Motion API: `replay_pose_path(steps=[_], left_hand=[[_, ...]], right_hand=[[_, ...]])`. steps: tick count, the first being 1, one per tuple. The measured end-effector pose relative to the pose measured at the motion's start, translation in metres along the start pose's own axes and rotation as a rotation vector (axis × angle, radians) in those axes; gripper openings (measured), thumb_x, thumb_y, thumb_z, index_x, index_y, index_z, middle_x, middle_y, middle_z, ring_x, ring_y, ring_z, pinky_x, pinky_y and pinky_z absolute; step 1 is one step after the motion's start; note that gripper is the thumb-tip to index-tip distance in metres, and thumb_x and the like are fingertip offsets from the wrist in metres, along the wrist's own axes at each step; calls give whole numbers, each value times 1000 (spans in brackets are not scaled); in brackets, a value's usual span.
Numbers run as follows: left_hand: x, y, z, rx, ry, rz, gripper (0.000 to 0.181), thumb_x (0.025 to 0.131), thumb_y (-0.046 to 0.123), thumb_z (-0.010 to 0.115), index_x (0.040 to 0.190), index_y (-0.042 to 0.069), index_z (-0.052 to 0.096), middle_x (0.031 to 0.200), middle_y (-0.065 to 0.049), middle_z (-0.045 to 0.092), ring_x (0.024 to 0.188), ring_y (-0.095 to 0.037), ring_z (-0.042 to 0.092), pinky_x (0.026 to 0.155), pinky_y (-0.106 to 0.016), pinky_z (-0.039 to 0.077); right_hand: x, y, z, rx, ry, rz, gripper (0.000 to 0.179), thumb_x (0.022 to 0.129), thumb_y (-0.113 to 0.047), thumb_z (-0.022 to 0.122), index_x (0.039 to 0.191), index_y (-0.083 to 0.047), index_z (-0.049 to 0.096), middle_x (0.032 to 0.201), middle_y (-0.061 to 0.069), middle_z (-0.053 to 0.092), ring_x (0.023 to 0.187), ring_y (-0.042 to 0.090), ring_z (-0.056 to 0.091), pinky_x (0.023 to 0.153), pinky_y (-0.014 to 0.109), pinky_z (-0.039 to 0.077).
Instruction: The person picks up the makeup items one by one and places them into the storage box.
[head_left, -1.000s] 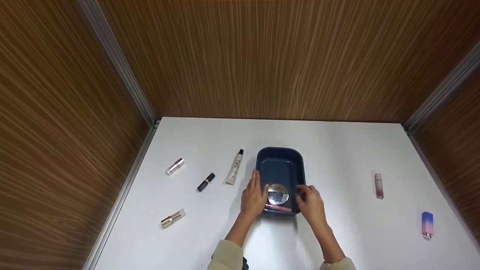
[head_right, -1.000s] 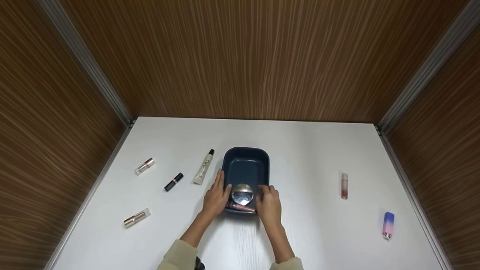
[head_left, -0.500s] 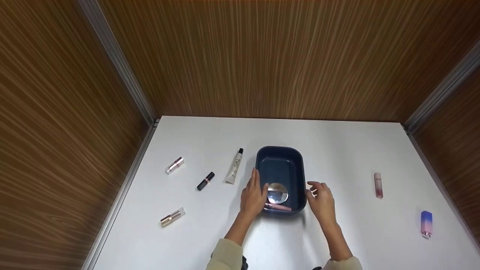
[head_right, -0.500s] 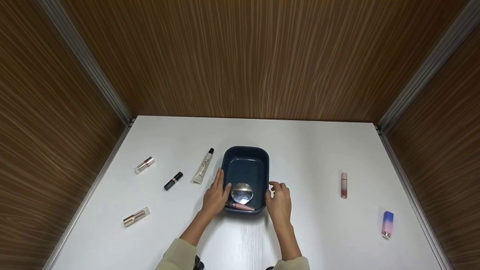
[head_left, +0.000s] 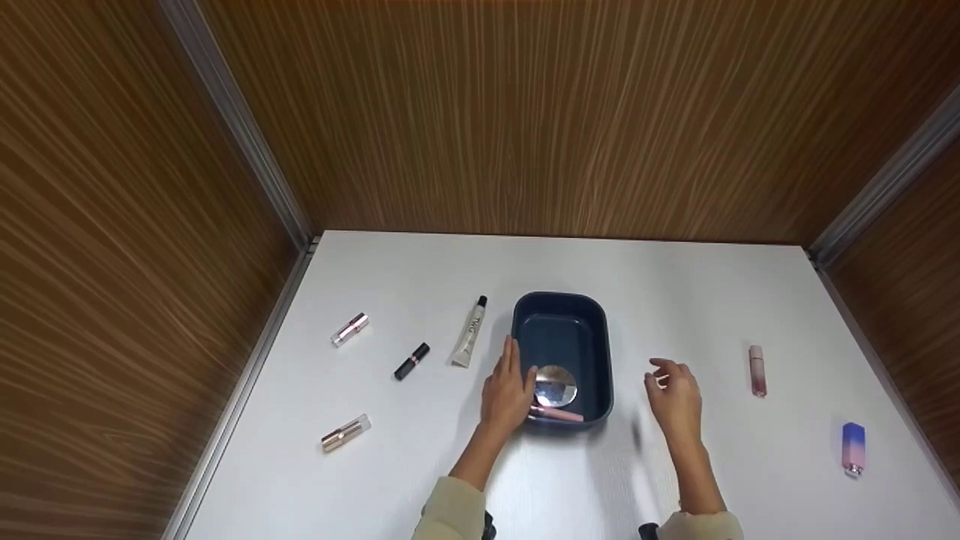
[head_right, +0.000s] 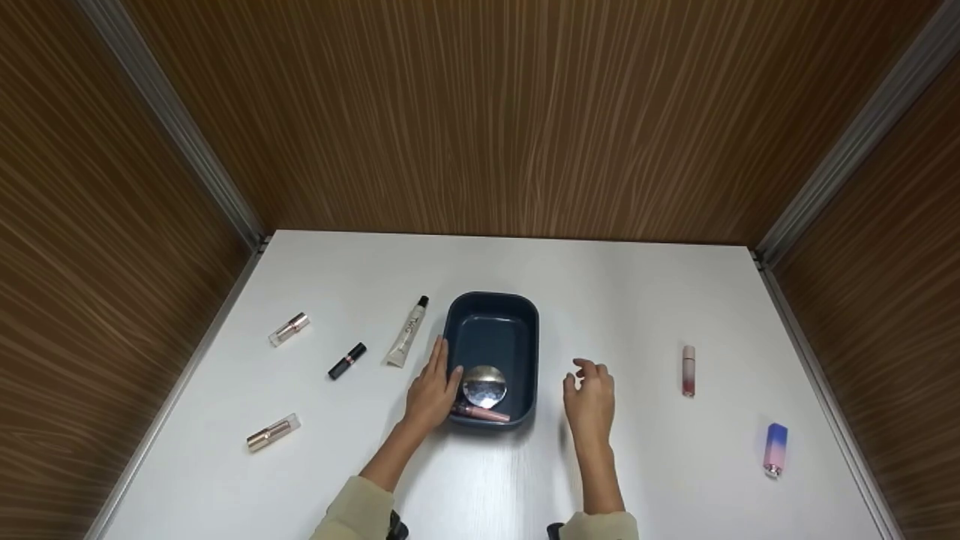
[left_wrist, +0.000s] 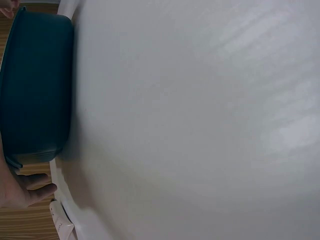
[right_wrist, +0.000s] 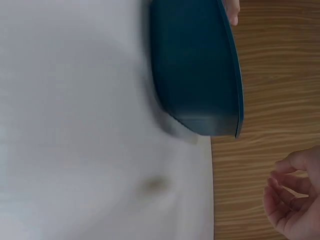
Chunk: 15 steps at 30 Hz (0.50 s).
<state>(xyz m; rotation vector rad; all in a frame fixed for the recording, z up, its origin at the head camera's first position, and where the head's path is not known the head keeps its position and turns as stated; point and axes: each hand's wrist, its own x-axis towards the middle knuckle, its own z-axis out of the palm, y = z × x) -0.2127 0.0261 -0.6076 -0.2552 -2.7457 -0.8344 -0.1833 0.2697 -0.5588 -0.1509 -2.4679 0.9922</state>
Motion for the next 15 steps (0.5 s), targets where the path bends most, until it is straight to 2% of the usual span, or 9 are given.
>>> replay_pose_path(steps=[6, 15], left_hand=[[-1, 0, 1, -8, 10, 12, 59, 97, 34, 44, 141, -2, 31, 147, -13, 27, 121, -26, 43, 83, -42, 44], [0, 0, 1, 14, 10, 3, 59, 96, 35, 44, 141, -1, 32, 146, -12, 28, 120, -25, 44, 83, -41, 44]], right_hand=[[4, 12, -8, -16, -14, 89, 21, 81, 4, 58, 100, 10, 62, 84, 22, 56, 77, 35, 56, 68, 46, 42], [8, 29, -14, -21, 66, 133, 20, 80, 5, 58, 97, 10, 64, 82, 23, 57, 75, 36, 56, 67, 46, 41]])
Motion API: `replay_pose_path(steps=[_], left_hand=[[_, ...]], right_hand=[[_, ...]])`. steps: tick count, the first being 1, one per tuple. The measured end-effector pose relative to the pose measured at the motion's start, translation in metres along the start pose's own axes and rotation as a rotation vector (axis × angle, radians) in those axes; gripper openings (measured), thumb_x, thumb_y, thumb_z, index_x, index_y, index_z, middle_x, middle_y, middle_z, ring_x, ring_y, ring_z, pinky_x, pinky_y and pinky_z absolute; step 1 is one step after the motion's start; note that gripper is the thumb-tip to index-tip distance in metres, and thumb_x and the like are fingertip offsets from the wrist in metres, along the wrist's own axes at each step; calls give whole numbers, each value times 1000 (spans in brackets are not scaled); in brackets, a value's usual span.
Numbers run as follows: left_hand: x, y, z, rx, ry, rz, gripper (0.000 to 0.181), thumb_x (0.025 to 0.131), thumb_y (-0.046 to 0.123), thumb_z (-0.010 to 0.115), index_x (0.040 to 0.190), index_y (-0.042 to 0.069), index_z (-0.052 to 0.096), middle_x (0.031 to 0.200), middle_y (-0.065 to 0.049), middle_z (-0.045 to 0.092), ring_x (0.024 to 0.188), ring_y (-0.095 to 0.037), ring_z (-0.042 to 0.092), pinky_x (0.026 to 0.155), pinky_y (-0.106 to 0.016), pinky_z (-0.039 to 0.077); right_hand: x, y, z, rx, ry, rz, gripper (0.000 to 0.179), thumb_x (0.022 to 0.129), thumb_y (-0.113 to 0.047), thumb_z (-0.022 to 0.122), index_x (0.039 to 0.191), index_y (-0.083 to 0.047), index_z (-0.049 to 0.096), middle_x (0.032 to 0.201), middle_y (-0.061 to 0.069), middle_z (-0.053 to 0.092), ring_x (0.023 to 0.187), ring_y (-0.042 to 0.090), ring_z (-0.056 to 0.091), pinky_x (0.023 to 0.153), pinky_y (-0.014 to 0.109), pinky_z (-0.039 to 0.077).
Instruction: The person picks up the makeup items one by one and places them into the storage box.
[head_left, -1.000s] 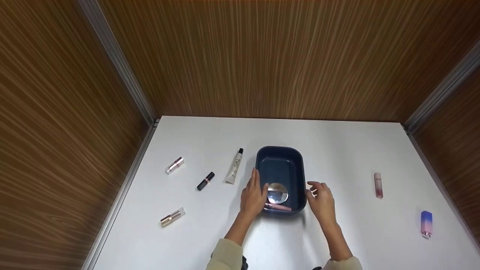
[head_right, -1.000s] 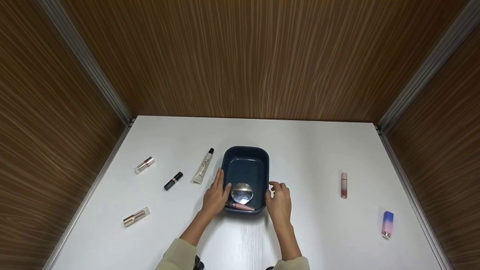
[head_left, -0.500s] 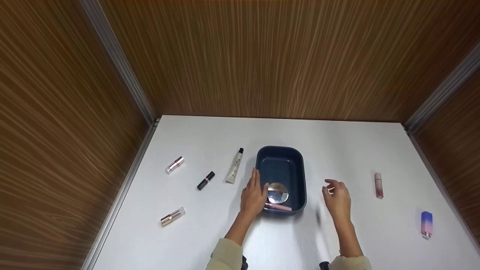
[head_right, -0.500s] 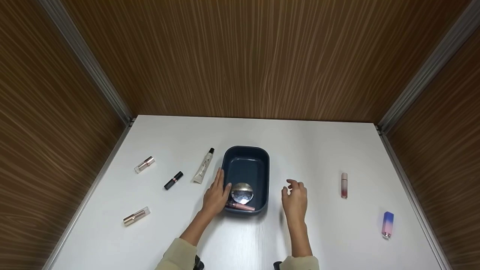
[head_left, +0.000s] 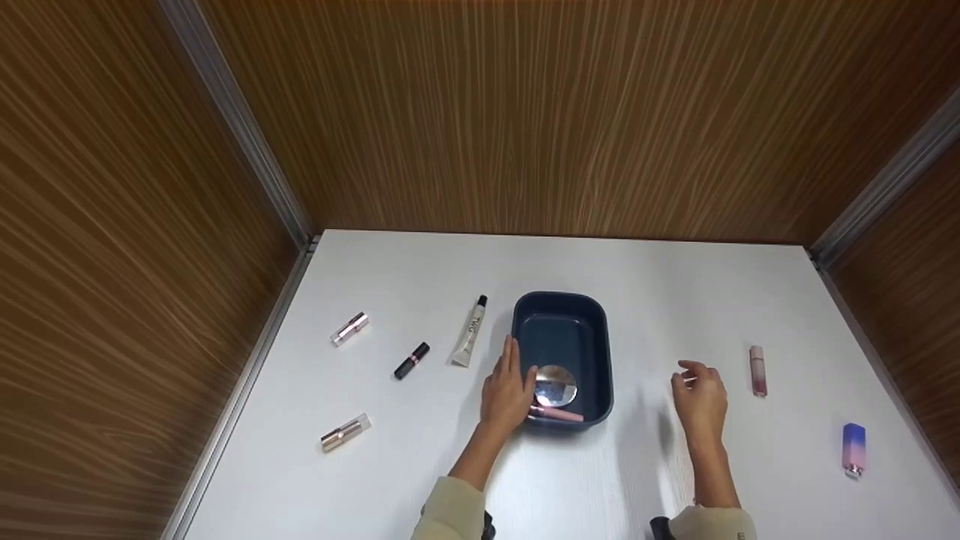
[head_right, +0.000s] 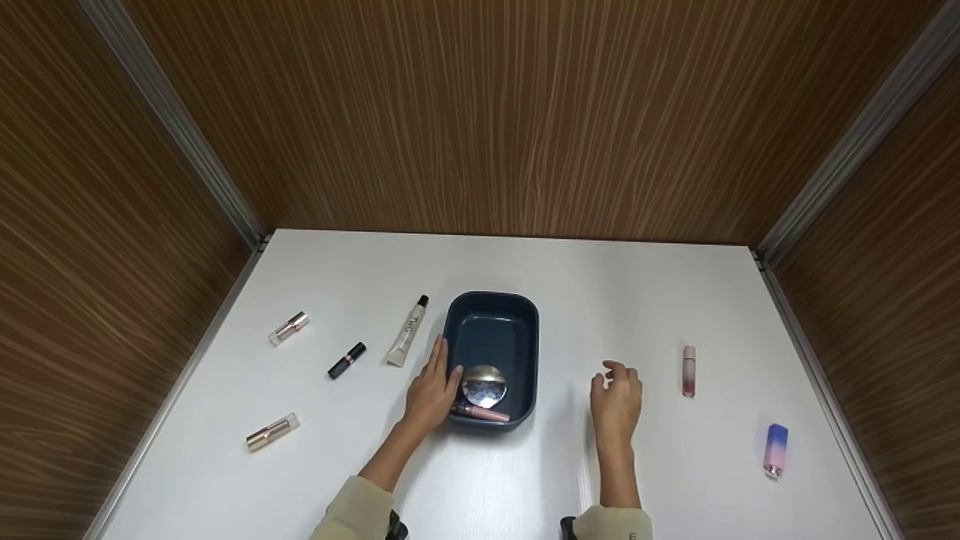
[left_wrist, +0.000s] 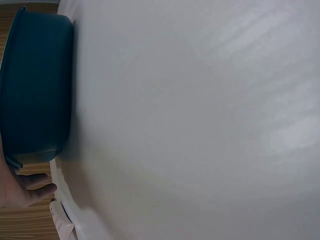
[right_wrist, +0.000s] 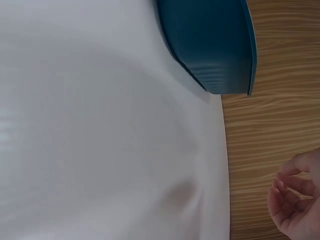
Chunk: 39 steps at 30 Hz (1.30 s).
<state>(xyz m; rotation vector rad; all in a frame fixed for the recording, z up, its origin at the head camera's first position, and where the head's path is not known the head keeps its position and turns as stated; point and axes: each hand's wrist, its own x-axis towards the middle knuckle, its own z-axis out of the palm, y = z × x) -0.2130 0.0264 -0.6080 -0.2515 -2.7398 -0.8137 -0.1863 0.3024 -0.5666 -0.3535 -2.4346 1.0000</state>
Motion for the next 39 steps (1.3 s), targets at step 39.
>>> replay_pose_path(steps=[39], left_hand=[[-1, 2, -1, -12, -66, -26, 59, 97, 36, 41, 143, 0, 28, 149, -10, 22, 124, -24, 39, 89, -41, 41]], right_hand=[[31, 65, -42, -72, 161, 206, 28, 83, 5, 49, 106, 17, 58, 95, 31, 52, 88, 44, 49, 75, 53, 36]])
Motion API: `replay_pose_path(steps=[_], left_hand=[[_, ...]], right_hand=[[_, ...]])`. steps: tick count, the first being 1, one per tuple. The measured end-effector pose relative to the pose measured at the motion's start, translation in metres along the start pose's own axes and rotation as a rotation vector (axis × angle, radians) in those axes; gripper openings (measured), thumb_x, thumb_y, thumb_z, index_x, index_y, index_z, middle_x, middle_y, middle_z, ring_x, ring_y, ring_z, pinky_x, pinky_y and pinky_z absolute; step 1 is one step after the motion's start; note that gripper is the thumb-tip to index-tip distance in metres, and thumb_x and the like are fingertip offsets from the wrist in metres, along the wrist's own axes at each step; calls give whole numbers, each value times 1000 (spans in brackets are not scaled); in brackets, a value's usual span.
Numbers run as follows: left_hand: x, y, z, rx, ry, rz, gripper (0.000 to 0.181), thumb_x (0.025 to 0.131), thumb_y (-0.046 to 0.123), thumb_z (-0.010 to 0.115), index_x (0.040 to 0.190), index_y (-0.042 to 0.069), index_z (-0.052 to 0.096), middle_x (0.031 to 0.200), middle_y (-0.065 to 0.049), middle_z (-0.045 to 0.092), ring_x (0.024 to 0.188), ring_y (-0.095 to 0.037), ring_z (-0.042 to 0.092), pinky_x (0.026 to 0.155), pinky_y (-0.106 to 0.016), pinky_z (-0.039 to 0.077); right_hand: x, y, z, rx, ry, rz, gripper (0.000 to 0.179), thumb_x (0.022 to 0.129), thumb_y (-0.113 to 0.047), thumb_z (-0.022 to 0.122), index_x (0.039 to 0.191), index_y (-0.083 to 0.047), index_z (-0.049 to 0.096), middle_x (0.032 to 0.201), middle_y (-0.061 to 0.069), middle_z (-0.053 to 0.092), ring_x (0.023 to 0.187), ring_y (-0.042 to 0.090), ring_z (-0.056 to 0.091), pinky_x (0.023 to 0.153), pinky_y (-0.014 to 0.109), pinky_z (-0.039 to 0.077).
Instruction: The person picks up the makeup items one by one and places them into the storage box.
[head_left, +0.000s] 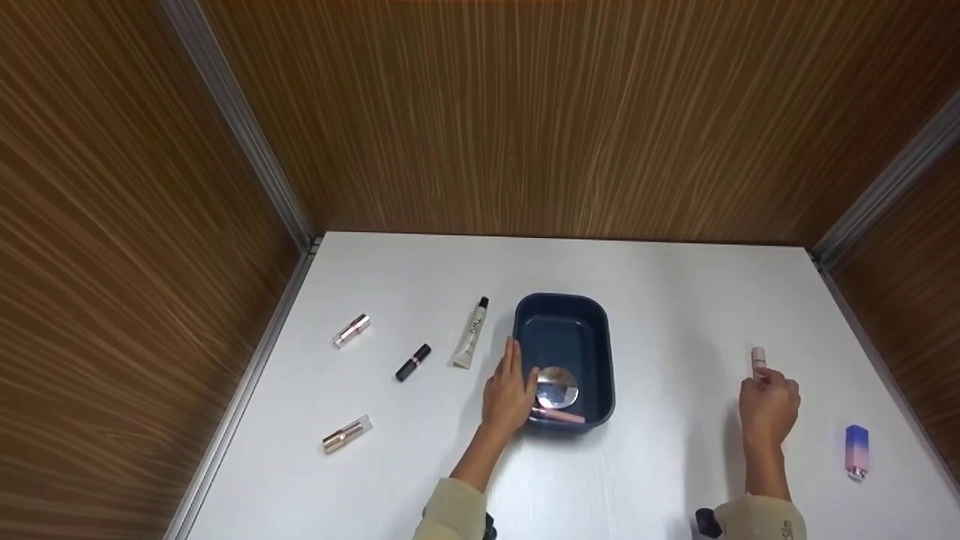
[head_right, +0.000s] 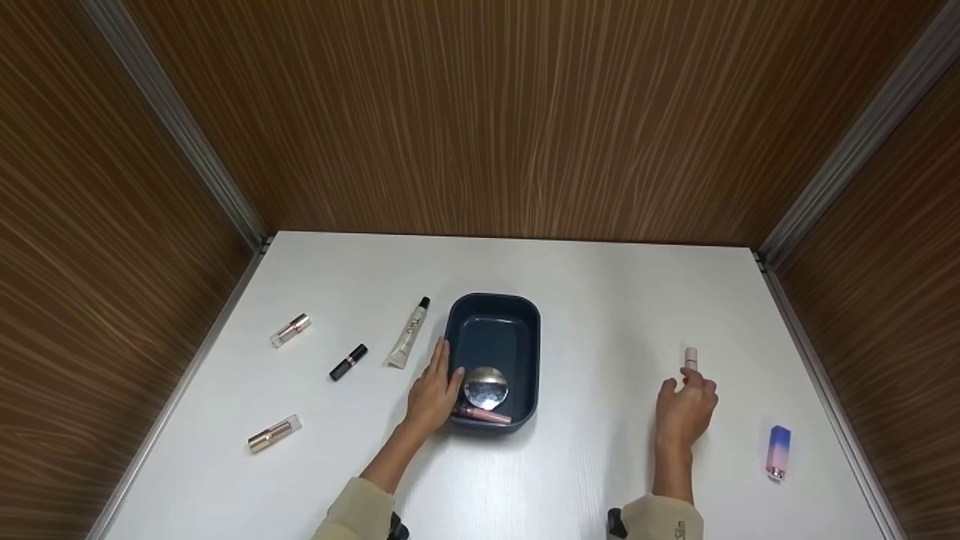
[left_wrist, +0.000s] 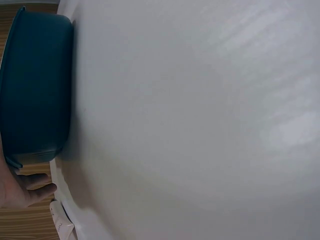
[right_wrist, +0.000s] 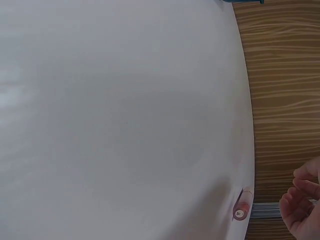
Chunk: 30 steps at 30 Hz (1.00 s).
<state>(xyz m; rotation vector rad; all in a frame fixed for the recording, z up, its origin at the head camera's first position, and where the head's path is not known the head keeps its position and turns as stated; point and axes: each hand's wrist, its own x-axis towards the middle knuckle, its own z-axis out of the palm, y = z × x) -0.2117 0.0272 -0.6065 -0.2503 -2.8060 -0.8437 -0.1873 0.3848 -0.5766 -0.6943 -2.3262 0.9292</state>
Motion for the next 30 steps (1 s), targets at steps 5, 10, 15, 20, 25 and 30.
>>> replay_pose_path(steps=[5, 10, 15, 20, 25, 30], left_hand=[[0, 0, 0, 2, -2, -3, 60, 97, 36, 41, 143, 1, 27, 149, -10, 22, 125, -24, 39, 89, -41, 41], [1, -2, 3, -12, 30, 11, 59, 97, 35, 42, 142, -1, 28, 148, -11, 24, 125, -24, 38, 87, -42, 42], [0, -1, 3, -16, 40, 14, 59, 97, 34, 43, 142, -1, 29, 147, -12, 26, 125, -24, 39, 86, -42, 42], [0, -1, 2, -18, 45, 19, 59, 96, 33, 44, 141, -2, 30, 147, -12, 27, 124, -25, 40, 86, -42, 43], [0, -1, 1, -19, 34, 9, 60, 97, 35, 43, 142, 0, 29, 148, -11, 24, 124, -24, 39, 87, -42, 42], [0, -1, 2, -11, 28, 5, 59, 97, 35, 43, 142, 0, 29, 148, -11, 25, 124, -24, 39, 87, -42, 42]], right_hand=[[5, 5, -2, -20, 3, 11, 28, 83, 4, 49, 106, 17, 57, 95, 31, 52, 89, 45, 48, 75, 53, 35], [9, 9, -3, -25, -26, 44, 30, 86, 1, 47, 109, 17, 55, 99, 31, 49, 93, 45, 45, 79, 53, 34], [13, 16, -3, -55, -44, 72, 31, 89, -3, 49, 112, 17, 53, 103, 33, 47, 97, 48, 45, 83, 54, 33], [18, 20, -6, -89, -102, 122, 37, 91, -9, 48, 119, 16, 48, 114, 38, 42, 106, 52, 40, 89, 56, 31], [23, 24, -6, -122, -157, 149, 42, 93, -12, 47, 124, 15, 43, 121, 39, 39, 111, 52, 37, 91, 57, 29], [24, 30, -5, -162, -187, 181, 55, 96, -31, 44, 126, 15, 42, 122, 39, 40, 112, 52, 37, 90, 58, 31]])
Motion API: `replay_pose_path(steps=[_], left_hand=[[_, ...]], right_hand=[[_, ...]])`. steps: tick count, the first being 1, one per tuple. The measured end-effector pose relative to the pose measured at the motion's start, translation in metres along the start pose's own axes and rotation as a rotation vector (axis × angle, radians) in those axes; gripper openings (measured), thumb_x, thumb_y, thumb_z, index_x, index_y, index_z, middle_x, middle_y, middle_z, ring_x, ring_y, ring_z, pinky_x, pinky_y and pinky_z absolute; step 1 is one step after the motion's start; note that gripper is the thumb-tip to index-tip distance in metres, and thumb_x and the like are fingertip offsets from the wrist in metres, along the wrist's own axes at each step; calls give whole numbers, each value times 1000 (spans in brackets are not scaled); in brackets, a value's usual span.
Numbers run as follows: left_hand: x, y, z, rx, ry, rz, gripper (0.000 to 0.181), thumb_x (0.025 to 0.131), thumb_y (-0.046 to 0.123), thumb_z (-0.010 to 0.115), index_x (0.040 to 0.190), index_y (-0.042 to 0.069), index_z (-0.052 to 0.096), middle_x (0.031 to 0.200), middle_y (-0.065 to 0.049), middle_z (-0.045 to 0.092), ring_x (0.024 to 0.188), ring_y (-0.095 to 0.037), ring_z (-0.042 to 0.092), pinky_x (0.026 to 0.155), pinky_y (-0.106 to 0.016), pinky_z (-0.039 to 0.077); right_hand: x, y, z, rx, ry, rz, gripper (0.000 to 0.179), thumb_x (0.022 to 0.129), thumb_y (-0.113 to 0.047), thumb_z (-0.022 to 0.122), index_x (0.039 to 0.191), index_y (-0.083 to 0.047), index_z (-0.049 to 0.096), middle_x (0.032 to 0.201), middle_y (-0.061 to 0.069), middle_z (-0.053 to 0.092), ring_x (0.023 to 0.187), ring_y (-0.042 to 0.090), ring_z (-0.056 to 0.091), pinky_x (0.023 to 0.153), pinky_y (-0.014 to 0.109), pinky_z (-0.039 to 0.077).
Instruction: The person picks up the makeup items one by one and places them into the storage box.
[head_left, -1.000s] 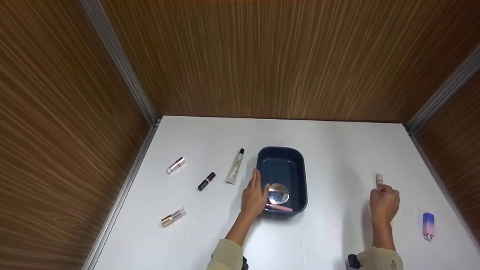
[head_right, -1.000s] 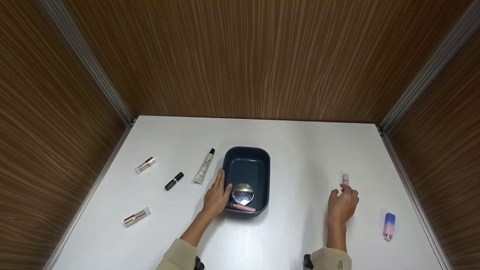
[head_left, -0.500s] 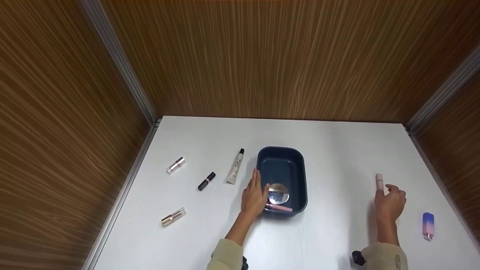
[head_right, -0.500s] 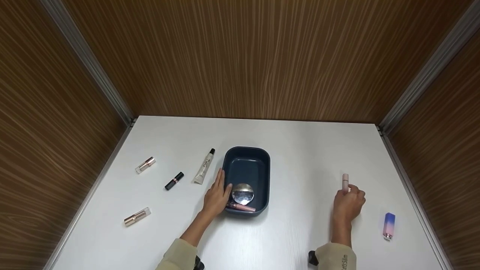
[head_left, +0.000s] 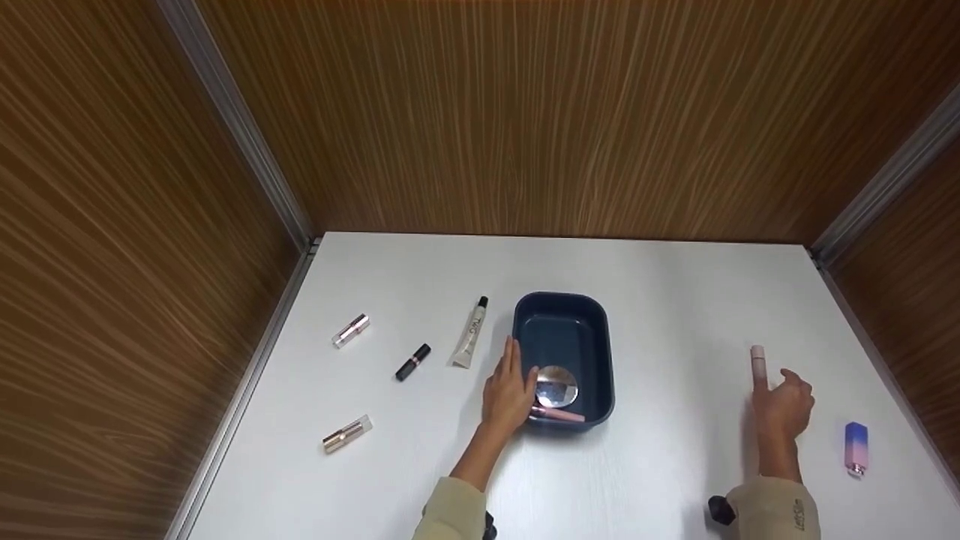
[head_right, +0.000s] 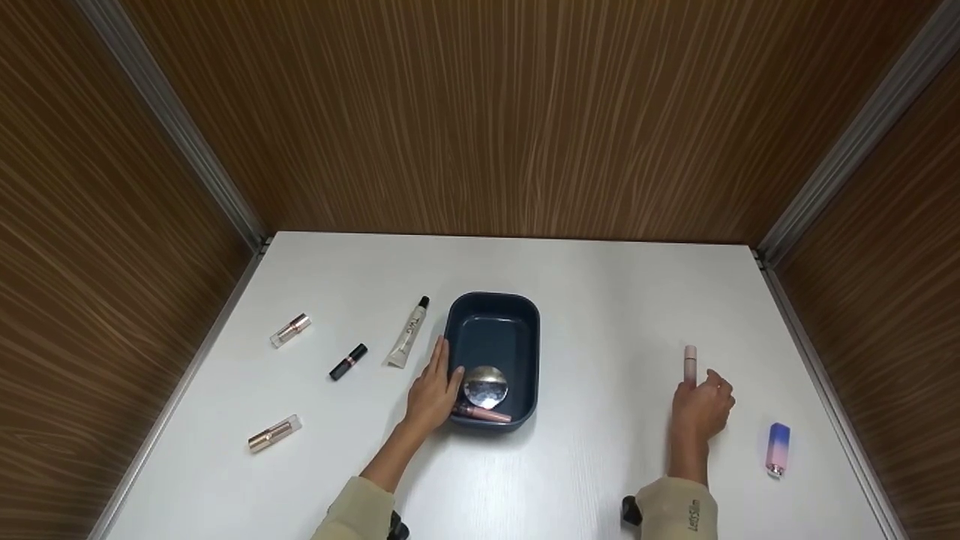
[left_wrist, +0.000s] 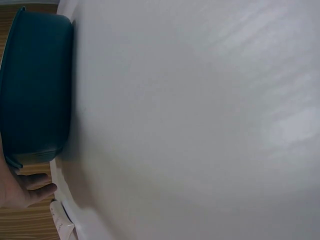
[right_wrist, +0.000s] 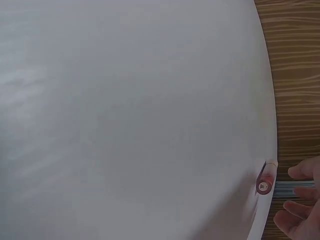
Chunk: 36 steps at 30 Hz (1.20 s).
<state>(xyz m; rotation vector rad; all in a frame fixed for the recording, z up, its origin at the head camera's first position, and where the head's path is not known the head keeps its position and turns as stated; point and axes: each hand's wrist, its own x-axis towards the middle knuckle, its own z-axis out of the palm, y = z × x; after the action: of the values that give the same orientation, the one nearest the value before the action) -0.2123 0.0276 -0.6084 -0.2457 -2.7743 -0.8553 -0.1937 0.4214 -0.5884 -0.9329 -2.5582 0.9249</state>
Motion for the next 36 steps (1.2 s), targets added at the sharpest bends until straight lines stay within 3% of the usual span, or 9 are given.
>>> replay_pose_path(steps=[3, 12, 20, 36], left_hand=[[0, 0, 0, 2, 1, -3, 59, 96, 34, 43, 142, 0, 29, 148, -11, 25, 124, -24, 40, 86, -42, 42], [0, 0, 0, -9, -12, 3, 60, 97, 36, 41, 143, 0, 27, 148, -11, 23, 126, -24, 38, 87, -42, 42], [0, 0, -1, -5, -22, -7, 60, 97, 37, 41, 143, 1, 27, 149, -10, 23, 124, -25, 40, 88, -43, 42], [0, 0, 1, 12, 23, 26, 59, 97, 35, 44, 141, -2, 31, 147, -13, 27, 121, -26, 43, 84, -42, 44]], right_hand=[[2, 4, 1, -16, -17, 8, 57, 96, -34, 42, 126, 15, 41, 121, 39, 40, 112, 52, 37, 90, 58, 31], [6, 13, 3, -41, -71, 12, 46, 92, -14, 45, 128, 15, 38, 119, 38, 40, 109, 53, 37, 89, 58, 31], [7, 16, 4, -89, -111, 21, 49, 89, -12, 46, 128, 16, 37, 120, 38, 41, 108, 52, 38, 89, 57, 33], [19, 12, 12, -94, -87, -24, 43, 88, -6, 50, 121, 20, 40, 108, 39, 44, 100, 53, 43, 83, 57, 36]])
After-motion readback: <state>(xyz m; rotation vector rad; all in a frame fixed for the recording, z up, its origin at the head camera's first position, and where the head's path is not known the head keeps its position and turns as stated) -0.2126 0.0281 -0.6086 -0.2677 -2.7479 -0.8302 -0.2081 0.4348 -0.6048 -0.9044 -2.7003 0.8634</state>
